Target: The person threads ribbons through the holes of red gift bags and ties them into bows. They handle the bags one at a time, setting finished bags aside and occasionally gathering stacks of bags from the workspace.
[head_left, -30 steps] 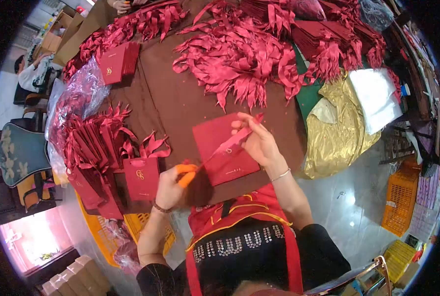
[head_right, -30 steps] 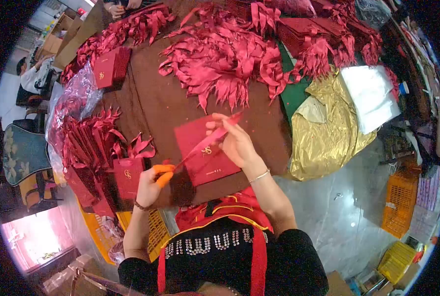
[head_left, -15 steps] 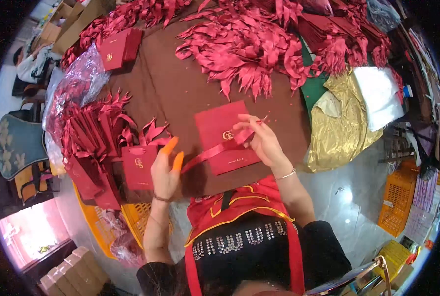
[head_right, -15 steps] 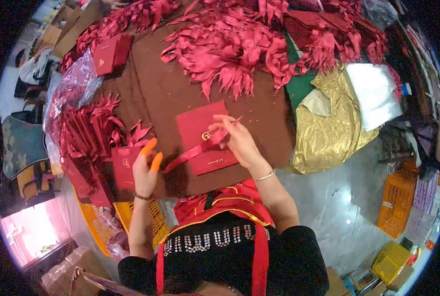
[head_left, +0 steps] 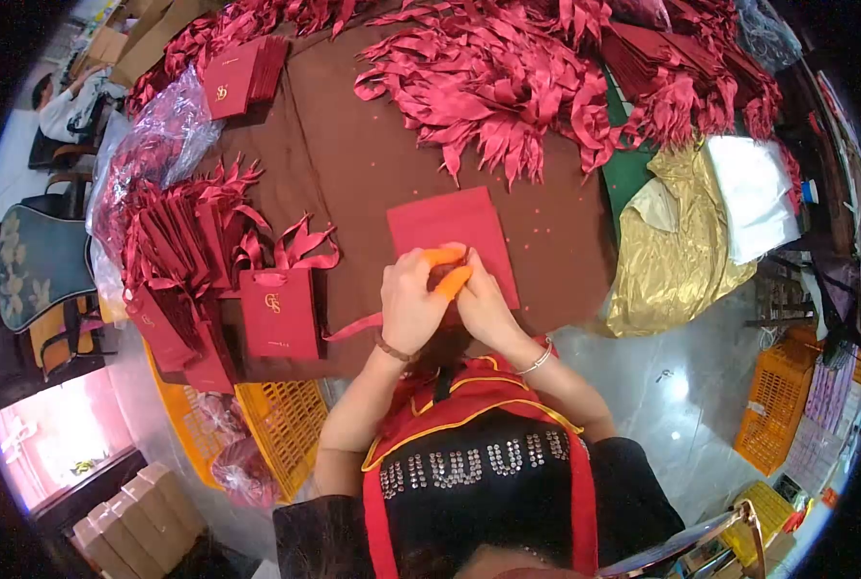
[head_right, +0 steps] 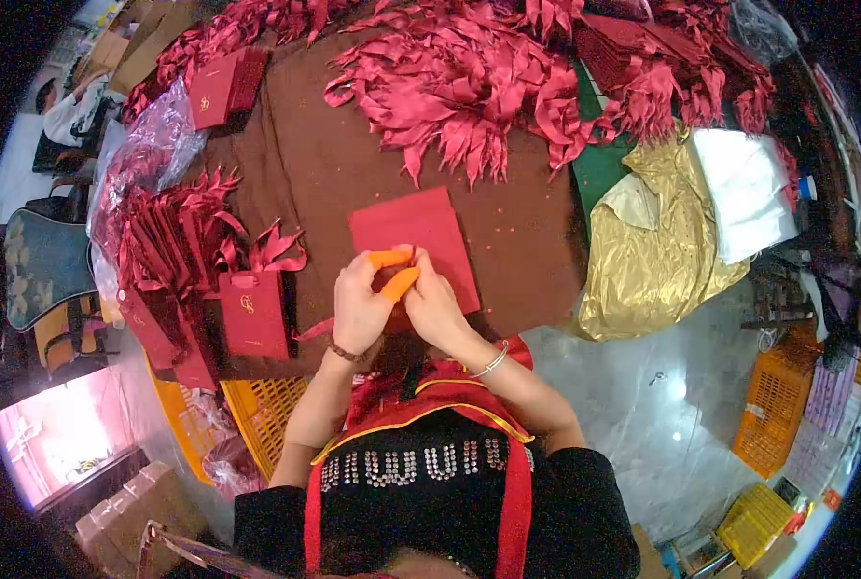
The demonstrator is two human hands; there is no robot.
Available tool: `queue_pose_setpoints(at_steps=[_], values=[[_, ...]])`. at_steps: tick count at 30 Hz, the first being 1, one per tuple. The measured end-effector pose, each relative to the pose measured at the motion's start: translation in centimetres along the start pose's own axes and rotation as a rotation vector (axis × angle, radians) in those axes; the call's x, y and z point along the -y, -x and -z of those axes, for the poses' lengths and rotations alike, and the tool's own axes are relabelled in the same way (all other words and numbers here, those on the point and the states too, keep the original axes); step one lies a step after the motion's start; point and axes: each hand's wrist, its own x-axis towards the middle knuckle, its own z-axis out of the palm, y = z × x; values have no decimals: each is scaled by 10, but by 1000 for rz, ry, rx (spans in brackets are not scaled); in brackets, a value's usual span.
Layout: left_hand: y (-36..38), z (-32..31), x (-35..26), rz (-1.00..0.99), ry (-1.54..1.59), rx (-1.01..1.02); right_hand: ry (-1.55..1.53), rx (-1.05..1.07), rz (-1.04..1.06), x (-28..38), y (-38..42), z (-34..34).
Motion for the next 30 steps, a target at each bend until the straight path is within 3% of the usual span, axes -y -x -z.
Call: queue_pose_setpoints(at_steps=[3, 7, 8, 9, 11, 14, 15, 17, 20, 25, 30], values=[[0, 0, 15, 125, 226, 33, 111, 63, 91, -6, 4, -3], [2, 1, 26, 262, 501, 78, 132, 212, 12, -2, 7, -2], [2, 2, 30, 341, 628, 65, 145, 257, -162, 14, 11, 8], [2, 2, 34, 363, 752, 12, 145, 261, -163, 22, 10, 17], [2, 7, 43, 521, 1031, -12, 179, 257, -59, 28, 0, 38], [-1, 14, 44, 656, 1299, 73, 578, -184, 388, 6, -28, 49], [0, 15, 48, 655, 1300, 62, 719, -224, 530, 3, -37, 54], [2, 15, 55, 606, 1430, 237, 956, -234, 480, 1, -45, 57], [3, 19, 46, 699, 1340, 204, 1049, -137, 403, -5, -45, 58], [12, 15, 72, 742, 1311, 283, 976, -108, 337, -9, -35, 55], [16, 5, 85, 735, 1347, 227, 1010, -128, 332, -5, -26, 53]])
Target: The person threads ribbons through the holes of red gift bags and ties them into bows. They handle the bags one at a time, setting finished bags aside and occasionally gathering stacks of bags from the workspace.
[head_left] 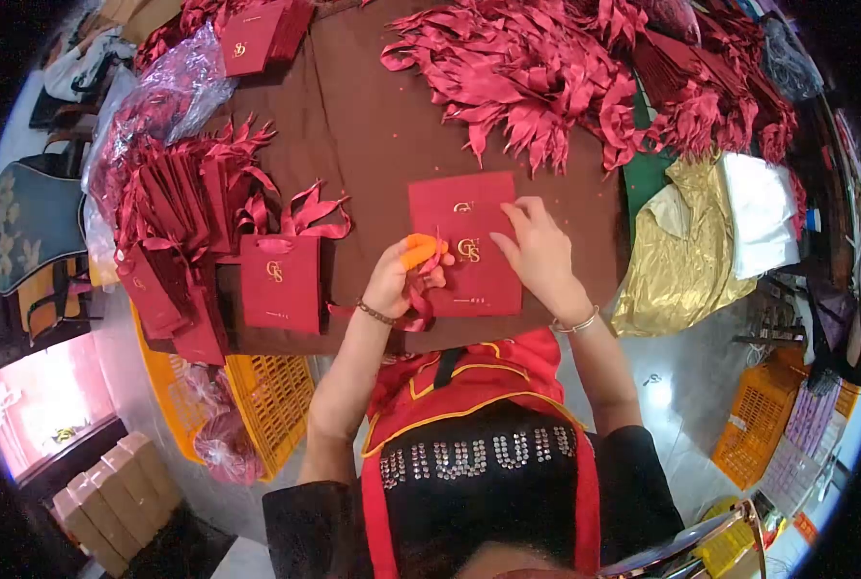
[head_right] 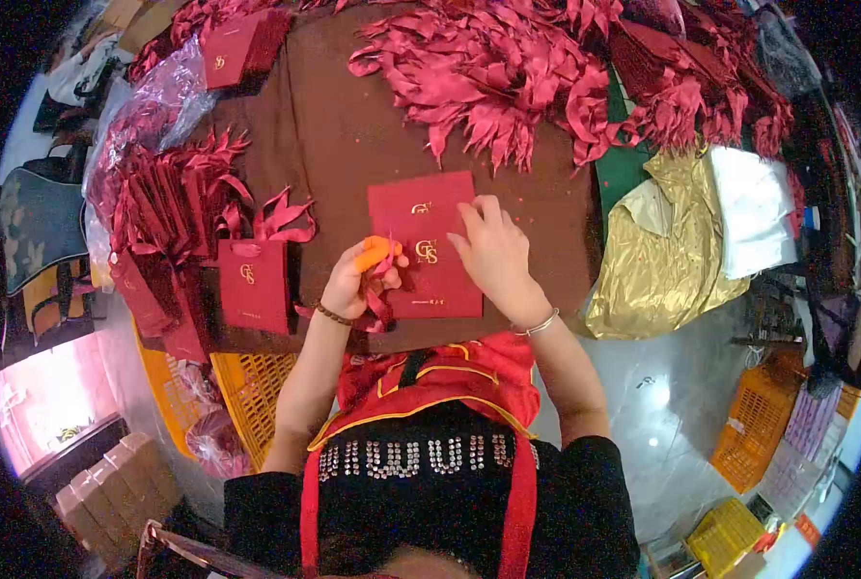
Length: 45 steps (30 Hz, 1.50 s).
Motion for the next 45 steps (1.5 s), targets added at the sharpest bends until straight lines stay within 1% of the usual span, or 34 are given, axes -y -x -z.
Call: queue_pose_setpoints(at_steps=[4, 7, 8, 9, 11, 15, 18, 20, 21, 24, 26, 30, 32, 33, 35, 39, 42, 44, 45], values=[[-1, 1, -5, 37, -10, 39, -1, -16, 16, 9, -1, 14], [-1, -6, -4, 13, -25, 8, 5, -8, 30, 11, 1, 16], [-3, 0, 0, -3, -22, 56, -7, 9, 26, 11, 2, 15], [-2, -1, 0, -4, -19, 56, -5, 11, 28, 12, 2, 15], [0, -4, 2, -20, -32, 37, -27, -1, -16, 12, 2, 14], [1, -9, 1, -26, -57, 24, 3, 17, 6, 9, 3, 16], [2, -15, 2, -20, -79, -31, -2, 42, -5, 10, 3, 20], [1, -16, 6, -63, -179, -60, -10, 93, -39, 9, 3, 22], [1, -16, 7, -63, -177, -61, -9, 95, -39, 9, 3, 24], [1, -17, 10, -86, -198, -71, -48, 88, -23, 3, 1, 27], [2, -18, 11, -113, -240, -93, -270, 117, -69, -3, -1, 26], [5, -21, 12, -162, -224, -102, -335, 159, -80, -9, -2, 30], [9, -25, 8, -171, -286, -114, -373, 232, -158, -9, 0, 34], [7, -23, 9, -170, -283, -115, -371, 235, -158, -9, 1, 34], [2, -16, 12, -144, -250, -41, -328, 238, -89, -11, 4, 33], [2, -16, 12, -143, -244, -24, -336, 254, -66, -8, 5, 37], [2, -14, 10, -135, -302, -14, -364, 269, -38, -13, 5, 36], [0, -10, 10, -115, -310, 2, -313, 309, 50, -21, 7, 32], [0, -9, 9, -113, -312, 5, -312, 306, 47, -22, 7, 32]])
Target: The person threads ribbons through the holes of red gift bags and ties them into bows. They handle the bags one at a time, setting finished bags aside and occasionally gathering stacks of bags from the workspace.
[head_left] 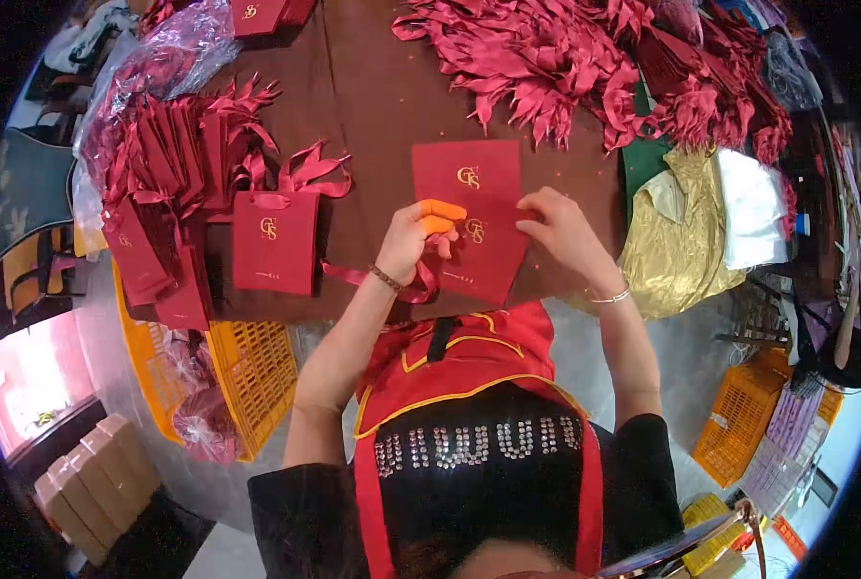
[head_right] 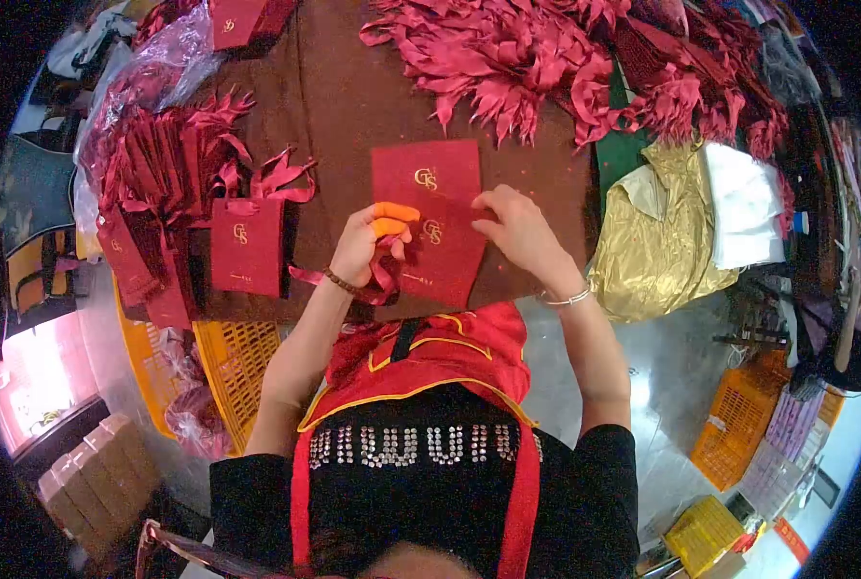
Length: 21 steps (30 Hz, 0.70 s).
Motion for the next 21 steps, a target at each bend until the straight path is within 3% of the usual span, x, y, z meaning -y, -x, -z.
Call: queue_pose_setpoints(at_steps=[6, 8, 10, 13, 14, 16, 21], values=[[8, -8, -5, 32, -12, -19, -139, 31, -29, -10, -1, -2], [13, -13, -3, -64, -225, -26, -433, 183, -273, -8, 0, -1], [18, -16, -1, -86, -264, -32, -480, 184, -283, -8, 3, -3], [25, -28, -4, -200, -699, -158, -531, 178, -324, 1, 7, -4], [25, -30, -3, -200, -702, -157, -536, 171, -355, 4, 8, -4], [23, -36, 0, -476, -900, -240, -541, 171, -342, 4, 10, -5], [18, -55, 0, -630, -1024, -260, -572, 196, -416, 14, 16, -5]])
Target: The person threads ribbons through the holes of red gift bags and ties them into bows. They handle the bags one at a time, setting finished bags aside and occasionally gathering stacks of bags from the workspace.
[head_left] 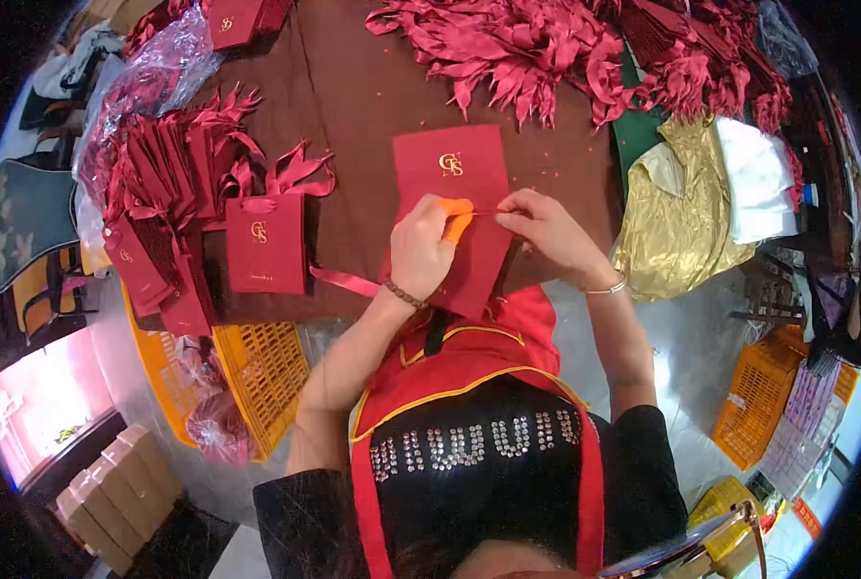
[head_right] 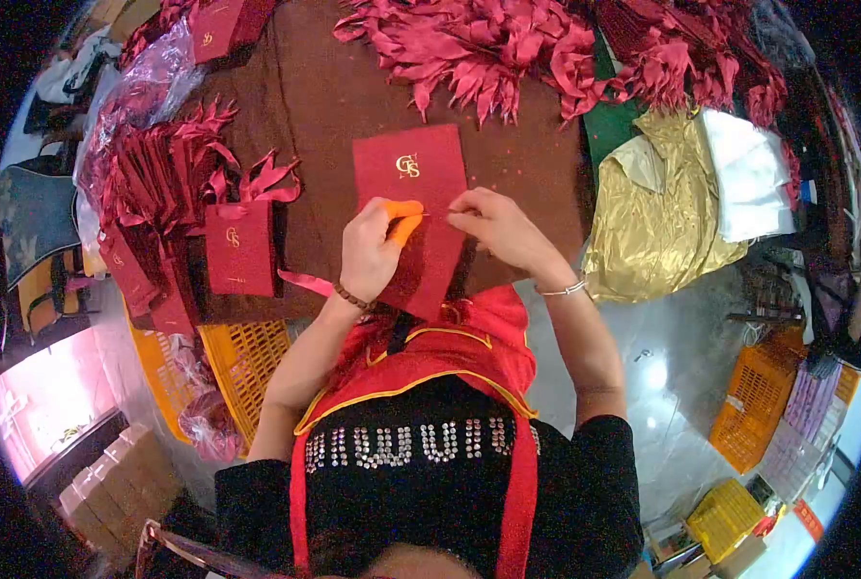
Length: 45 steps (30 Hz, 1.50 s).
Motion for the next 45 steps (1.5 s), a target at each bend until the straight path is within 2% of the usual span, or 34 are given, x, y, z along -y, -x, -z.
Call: queue_pose_setpoints(at_steps=[9, 11, 17, 19, 26, 28, 30, 32, 35, 36, 39, 42, 44, 45], values=[[3, -11, 2, -92, -86, -56, -4, -63, 88, -9, 0, -3], [4, -10, 1, -96, -105, -59, 81, -76, 163, -9, 0, -3], [4, -10, -5, -196, -326, -79, 133, -78, 262, -14, 0, -5], [5, -13, -5, -324, -329, -137, 99, -66, 255, -13, 2, -5], [18, -16, 0, -402, -404, -150, -96, 47, 112, -9, 9, -4], [20, -18, -1, -479, -376, -169, -110, 80, 122, -15, 10, -3], [24, -14, -7, -484, -369, -142, -126, 114, 130, -17, 13, -2], [31, -17, -5, -491, -344, -125, -153, 151, 47, -13, 20, 0], [39, -18, -10, -468, -338, -53, -109, 209, 85, -24, 23, 5], [43, -17, -14, -381, -303, 7, -113, 204, 82, -27, 26, 6], [46, -14, -28, -318, -319, -11, -45, 279, 82, -34, 34, 6], [54, -17, -15, -244, -232, 90, -54, 288, 48, -36, 40, 3], [56, -15, -13, -223, -205, 120, 120, 203, 264, -33, 42, 0], [55, -13, -15, -227, -205, 123, 118, 199, 264, -36, 43, -3]])
